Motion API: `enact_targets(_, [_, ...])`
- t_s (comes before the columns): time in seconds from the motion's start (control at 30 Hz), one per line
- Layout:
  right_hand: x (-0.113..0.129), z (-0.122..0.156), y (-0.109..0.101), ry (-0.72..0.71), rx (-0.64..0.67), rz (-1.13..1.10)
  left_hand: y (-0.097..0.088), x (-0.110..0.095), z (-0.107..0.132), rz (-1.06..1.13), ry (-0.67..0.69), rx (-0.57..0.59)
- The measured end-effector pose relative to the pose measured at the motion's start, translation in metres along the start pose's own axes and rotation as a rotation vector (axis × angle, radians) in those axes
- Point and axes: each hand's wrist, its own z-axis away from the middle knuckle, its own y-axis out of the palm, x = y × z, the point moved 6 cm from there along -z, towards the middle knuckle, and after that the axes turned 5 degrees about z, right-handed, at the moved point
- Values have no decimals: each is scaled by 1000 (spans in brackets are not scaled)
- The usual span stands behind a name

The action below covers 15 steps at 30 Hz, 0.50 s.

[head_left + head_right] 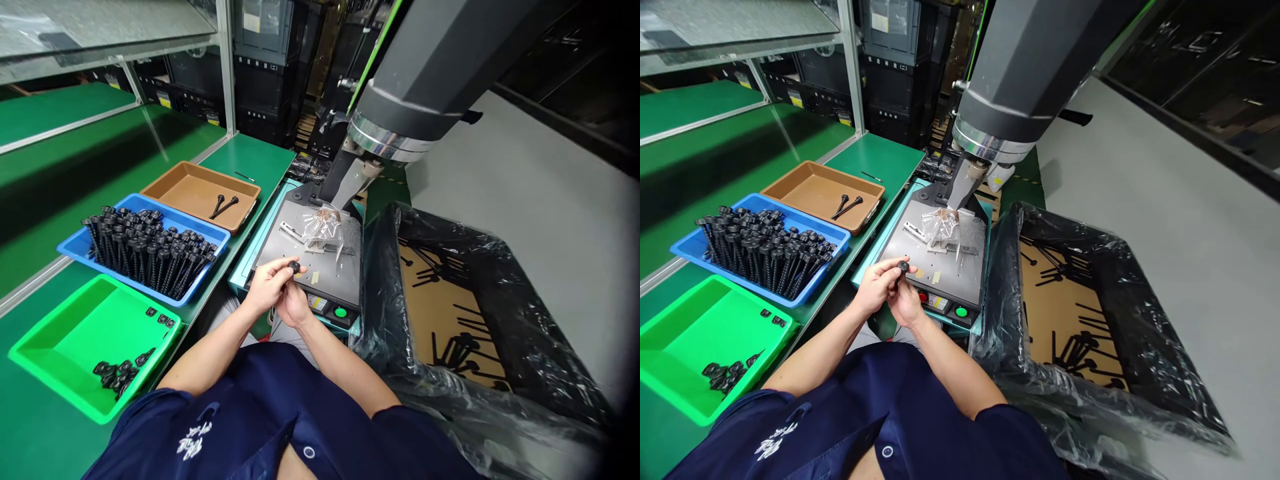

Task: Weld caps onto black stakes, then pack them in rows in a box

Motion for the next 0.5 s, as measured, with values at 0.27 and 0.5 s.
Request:
enact_targets(0.27, [1,4,-2,-69,-63,-67,-5,12,-1,41,-123,-7])
enact_targets(0.5, [10,4,-1,-190,-61,16,-7,14,-1,68,-57,41])
